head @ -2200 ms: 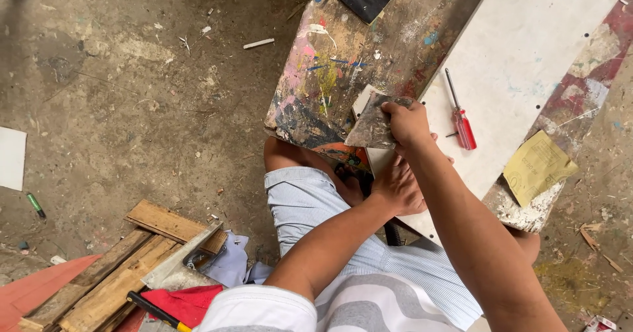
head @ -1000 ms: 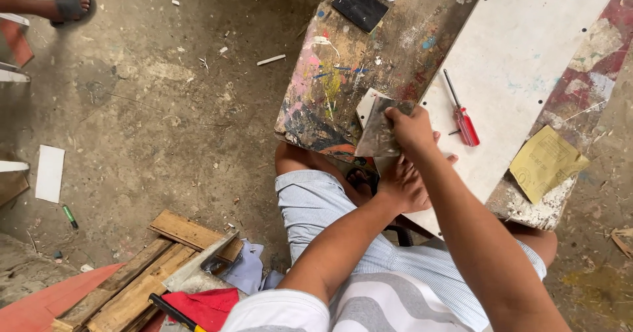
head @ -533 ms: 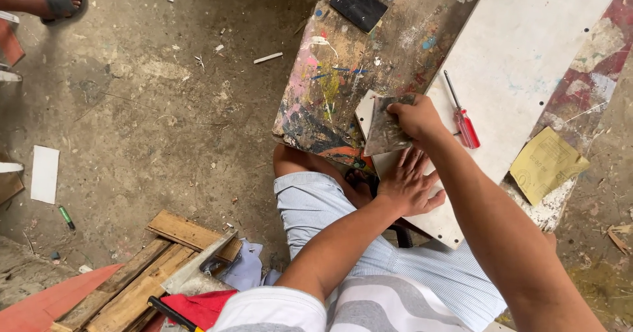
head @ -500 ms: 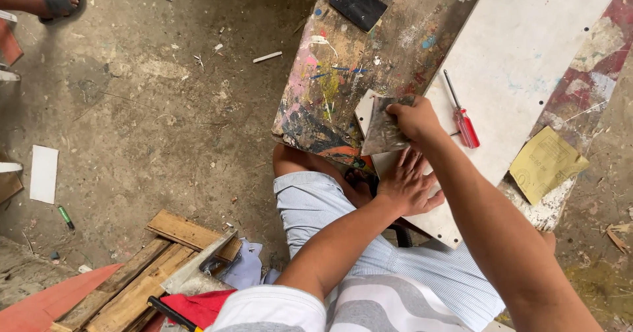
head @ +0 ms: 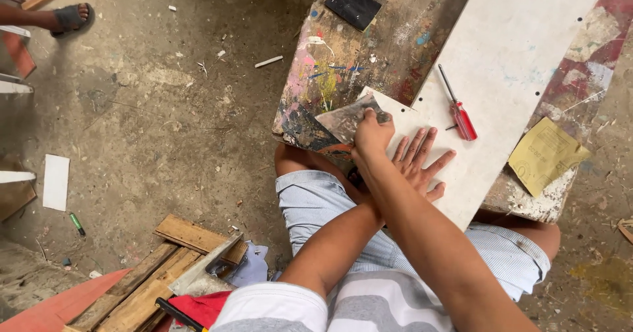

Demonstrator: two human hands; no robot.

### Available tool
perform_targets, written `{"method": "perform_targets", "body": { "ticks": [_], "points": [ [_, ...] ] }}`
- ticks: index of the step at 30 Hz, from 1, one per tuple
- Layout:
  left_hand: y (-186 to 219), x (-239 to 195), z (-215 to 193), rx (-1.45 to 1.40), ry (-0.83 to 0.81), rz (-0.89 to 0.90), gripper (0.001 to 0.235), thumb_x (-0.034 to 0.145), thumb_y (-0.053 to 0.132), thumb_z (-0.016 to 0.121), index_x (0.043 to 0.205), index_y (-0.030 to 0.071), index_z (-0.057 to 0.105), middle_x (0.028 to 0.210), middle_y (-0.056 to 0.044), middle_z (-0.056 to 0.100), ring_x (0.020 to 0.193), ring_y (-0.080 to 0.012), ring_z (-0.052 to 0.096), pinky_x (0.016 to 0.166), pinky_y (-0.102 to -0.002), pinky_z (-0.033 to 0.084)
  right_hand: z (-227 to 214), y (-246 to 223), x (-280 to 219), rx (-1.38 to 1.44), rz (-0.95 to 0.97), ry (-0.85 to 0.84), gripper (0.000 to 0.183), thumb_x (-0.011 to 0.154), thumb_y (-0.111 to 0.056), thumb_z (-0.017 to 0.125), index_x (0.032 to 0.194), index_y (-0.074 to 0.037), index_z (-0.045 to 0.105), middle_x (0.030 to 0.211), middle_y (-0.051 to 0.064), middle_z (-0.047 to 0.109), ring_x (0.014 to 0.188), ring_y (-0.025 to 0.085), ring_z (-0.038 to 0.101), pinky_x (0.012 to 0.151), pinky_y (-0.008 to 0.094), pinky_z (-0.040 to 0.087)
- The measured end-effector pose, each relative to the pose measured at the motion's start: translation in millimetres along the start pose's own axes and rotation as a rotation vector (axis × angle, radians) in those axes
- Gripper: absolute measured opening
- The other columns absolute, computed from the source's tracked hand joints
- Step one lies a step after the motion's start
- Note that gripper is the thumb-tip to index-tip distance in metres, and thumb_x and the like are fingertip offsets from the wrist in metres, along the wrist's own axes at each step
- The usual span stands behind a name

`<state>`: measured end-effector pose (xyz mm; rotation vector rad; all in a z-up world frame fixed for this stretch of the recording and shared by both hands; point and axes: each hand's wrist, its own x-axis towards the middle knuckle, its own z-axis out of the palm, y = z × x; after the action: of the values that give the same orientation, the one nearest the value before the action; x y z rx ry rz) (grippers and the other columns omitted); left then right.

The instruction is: Finalizing the assembly of a signage component by sanding edges and using a screwdriver.

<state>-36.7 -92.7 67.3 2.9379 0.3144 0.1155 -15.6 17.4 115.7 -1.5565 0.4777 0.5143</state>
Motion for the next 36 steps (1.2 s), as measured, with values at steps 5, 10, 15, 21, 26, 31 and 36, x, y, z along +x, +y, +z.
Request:
{"method": "perform_targets", "body": {
  "ticks": [5,10,15,21,26,31,36],
  "points": [
    [-1,-1,4,-0.01,-0.031,0.01,0.08,0.087,0.062,0.059,0.16,0.044,0.034,0.176,-0.015,0.015,0.164,-0.0316,0.016,0.131,-0.052,0.014,8,38,27,0.161,0.152,-0.01,0.053,0.1,-0.025,0.063,0.141,0.002,0.043,0.093,0.008,0.065,0.089,0.015,0.056,0.086,0.037,0.043],
    [1,1,15,0.017,-0.012,-0.008,0.082,0.082,0.066,0.062,0.157,0.048,0.037,0.175,-0.012,0.017,0.163,-0.0301,0.02,0.131,-0.052,0.014,-22,7,11,-0.08,-0.03,-0.069,0.02,0.098,-0.022,0.062,0.108,-0.005,0.059,0.084,0.012,0.063,0.093,0.028,0.063,0.086,0.041,0.049],
    [0,1,20,0.089,-0.08,-0.012,0.085,0.078,0.075,0.058,0.157,0.055,0.031,0.175,-0.013,0.007,0.163,-0.0337,0.008,0.129,-0.055,0.011,-37,-21,9,-0.29,-0.077,-0.131,0.015,0.093,-0.024,0.067,0.098,-0.01,0.063,0.079,0.013,0.065,0.11,0.036,0.054,0.107,0.042,0.036],
    [0,2,5,0.048,-0.056,-0.019,0.08,0.084,0.066,0.06,0.158,0.048,0.035,0.175,-0.014,0.014,0.163,-0.0305,0.016,0.13,-0.052,0.013,-7,-23,-5,-0.322,-0.047,-0.075,0.014,0.088,-0.026,0.065,0.094,-0.014,0.062,0.073,0.007,0.064,0.085,0.028,0.07,0.093,0.038,0.048],
    [-1,2,1,0.023,-0.06,0.002,0.078,0.087,0.064,0.057,0.16,0.046,0.034,0.175,-0.014,0.013,0.164,-0.0304,0.013,0.13,-0.051,0.011,14,11,6,0.215,0.051,0.139,0.015,0.092,-0.012,0.061,0.101,-0.005,0.052,0.073,0.007,0.05,0.071,0.019,0.051,0.07,0.035,0.044],
    [-2,1,4,0.009,-0.041,0.011,0.076,0.089,0.062,0.057,0.16,0.043,0.036,0.175,-0.015,0.013,0.164,-0.0314,0.014,0.131,-0.052,0.011,32,29,14,0.514,0.251,0.079,0.05,0.099,-0.02,0.064,0.14,-0.007,0.038,0.106,0.019,0.058,0.099,0.028,0.062,0.093,0.05,0.051],
    [-2,-1,7,0.051,-0.036,0.032,0.078,0.091,0.065,0.055,0.162,0.044,0.031,0.175,-0.016,0.011,0.164,-0.0328,0.012,0.13,-0.053,0.011,22,14,18,0.86,0.464,-0.1,0.04,0.105,-0.023,0.059,0.132,0.004,0.048,0.127,0.026,0.059,0.111,0.035,0.066,0.092,0.046,0.057]
  ]
}}
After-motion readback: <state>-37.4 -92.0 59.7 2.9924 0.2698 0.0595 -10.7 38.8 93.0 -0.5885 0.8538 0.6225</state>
